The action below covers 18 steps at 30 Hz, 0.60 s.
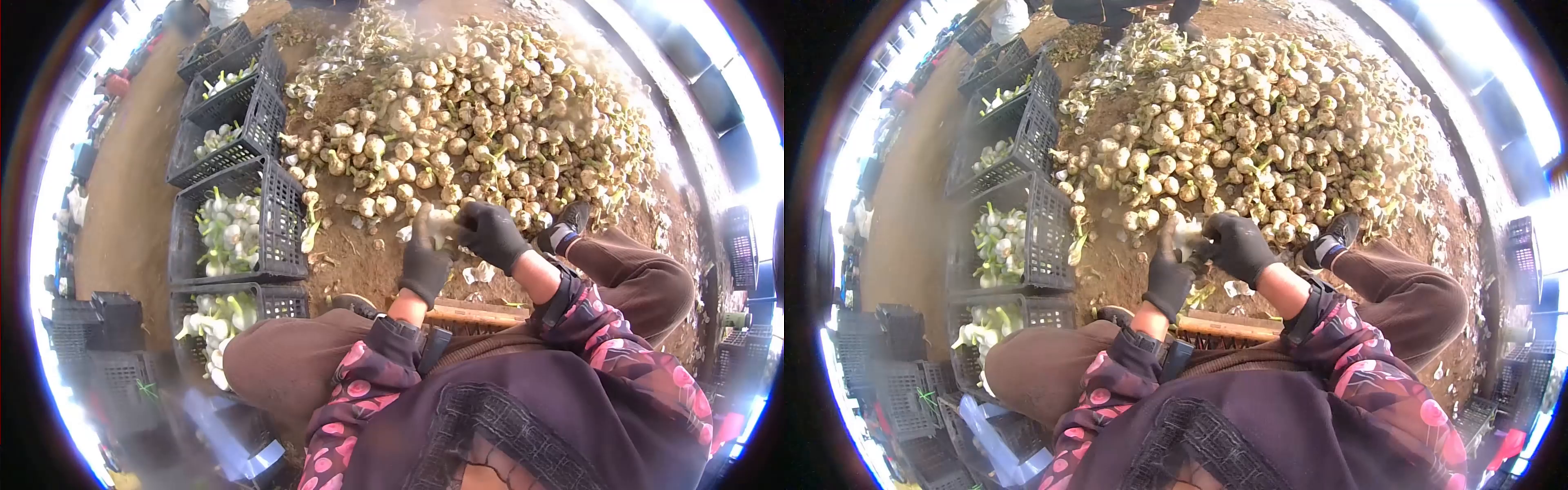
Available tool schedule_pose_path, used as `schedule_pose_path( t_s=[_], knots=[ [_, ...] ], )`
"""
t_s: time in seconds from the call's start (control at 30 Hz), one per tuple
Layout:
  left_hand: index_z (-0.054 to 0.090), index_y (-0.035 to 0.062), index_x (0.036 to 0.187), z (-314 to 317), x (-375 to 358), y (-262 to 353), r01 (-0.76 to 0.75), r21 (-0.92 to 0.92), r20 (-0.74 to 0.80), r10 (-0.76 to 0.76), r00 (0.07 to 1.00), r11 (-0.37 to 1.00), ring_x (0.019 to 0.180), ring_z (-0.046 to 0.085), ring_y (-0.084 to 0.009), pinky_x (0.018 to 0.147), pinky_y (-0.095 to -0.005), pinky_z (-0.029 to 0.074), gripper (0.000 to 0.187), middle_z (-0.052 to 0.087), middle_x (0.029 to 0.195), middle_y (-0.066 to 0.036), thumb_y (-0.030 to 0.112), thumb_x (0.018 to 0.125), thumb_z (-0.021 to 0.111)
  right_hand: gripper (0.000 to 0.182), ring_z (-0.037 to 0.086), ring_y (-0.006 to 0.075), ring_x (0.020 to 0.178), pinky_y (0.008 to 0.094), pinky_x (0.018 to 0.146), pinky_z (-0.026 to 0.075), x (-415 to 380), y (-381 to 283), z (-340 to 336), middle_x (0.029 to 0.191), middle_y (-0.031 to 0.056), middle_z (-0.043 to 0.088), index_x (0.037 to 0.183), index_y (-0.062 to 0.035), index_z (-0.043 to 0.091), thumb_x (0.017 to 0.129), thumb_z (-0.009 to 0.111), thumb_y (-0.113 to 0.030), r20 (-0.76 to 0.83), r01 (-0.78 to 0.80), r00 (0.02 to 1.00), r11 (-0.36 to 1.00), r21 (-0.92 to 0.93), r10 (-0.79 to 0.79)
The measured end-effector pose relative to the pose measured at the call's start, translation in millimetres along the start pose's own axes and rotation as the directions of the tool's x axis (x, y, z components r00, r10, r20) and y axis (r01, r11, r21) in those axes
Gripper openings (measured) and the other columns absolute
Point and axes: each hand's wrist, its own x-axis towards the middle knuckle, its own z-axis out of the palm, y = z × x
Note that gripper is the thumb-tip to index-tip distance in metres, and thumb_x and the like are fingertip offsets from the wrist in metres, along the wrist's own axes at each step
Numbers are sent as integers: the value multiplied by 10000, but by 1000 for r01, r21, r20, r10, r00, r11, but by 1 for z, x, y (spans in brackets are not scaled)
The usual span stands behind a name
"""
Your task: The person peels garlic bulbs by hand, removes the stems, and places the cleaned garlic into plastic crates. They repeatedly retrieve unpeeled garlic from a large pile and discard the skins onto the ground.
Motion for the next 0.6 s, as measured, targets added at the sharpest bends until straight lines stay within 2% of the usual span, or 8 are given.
schedule_pose_path(
  t_s=[0.07, 0.2, 0.3, 0.33, 0.4, 0.43, 0.57, 0.6],
  knots=[
    [314, 90, 1375, 0, -7, 24, -90, 419, -41, 118, 992, 903, 894, 646, -337, 740, -407, 506, 660, 655, 976, -194, 191, 812, 644, 365, 610, 378, 693, 433, 623, 487, -2, -8, 2, 696, 178, 616, 709, -38, 616, 746, 653, -399, -1, 26, 1000, 970, -240, -27],
    [290, 96, 1369, -3, -8, 34, 39, 526, -15, -37, 999, 850, 877, 617, -414, 728, -471, 500, 655, 642, 951, -232, 162, 802, 610, 264, 610, 373, 675, 458, 625, 487, 0, -8, 14, 693, 182, 614, 690, -65, 629, 766, 553, -306, -1, 0, 1000, 941, -339, 0],
    [313, 113, 1363, -7, -7, 17, -90, 486, 19, 93, 996, 869, 837, 650, -364, 707, -445, 517, 633, 644, 1017, -197, 115, 794, 591, 227, 617, 307, 585, 419, 580, 491, 2, 6, 21, 638, 150, 613, 702, -50, 636, 769, 574, -257, -109, 44, 990, 944, -327, -84],
    [313, 113, 1363, -6, -5, 11, -94, 485, 22, 96, 995, 869, 837, 650, -364, 707, -445, 517, 633, 644, 1017, -197, 115, 794, 591, 206, 603, 247, 553, 381, 555, 487, 3, 11, 21, 614, 117, 611, 703, -35, 640, 772, 583, -220, -102, -138, 985, 990, 1, 137],
    [320, 112, 1358, -3, -2, 17, 38, -245, 39, -29, 999, 969, 776, 636, -286, 695, -382, 526, 656, 628, 969, -144, 9, 747, 537, 162, 547, 96, 525, 267, 506, 455, 10, 29, 18, 614, 35, 616, 721, 11, 657, 790, 598, -123, 126, -387, 903, 649, 655, 411],
    [328, 99, 1367, -6, -8, 27, 201, -496, 208, -109, 972, 845, 804, 616, -244, 714, -371, 524, 654, 583, 1050, -126, -17, 747, 503, 168, 563, 99, 551, 256, 515, 453, 12, 54, 25, 651, 42, 634, 754, 22, 662, 813, 597, -121, 115, -347, 919, 636, 689, 377],
    [290, 77, 1409, -6, -11, 15, 247, -677, 394, 58, 917, 693, 840, 616, -230, 739, -356, 515, 699, 598, 1026, -127, -31, 747, 488, 169, 623, 145, 658, 287, 608, 487, 27, 99, 62, 772, 86, 680, 916, -8, 675, 821, 624, -139, -71, -188, 929, 629, 755, 362],
    [272, 79, 1425, -6, -13, 18, 293, -710, 431, 65, 900, 641, 859, 616, -225, 747, -346, 512, 720, 609, 1000, -127, -38, 746, 483, 200, 642, 199, 725, 316, 660, 495, 35, 101, 67, 825, 117, 684, 967, -32, 673, 817, 623, -155, -121, -136, 961, 801, 582, 251]
  ],
)
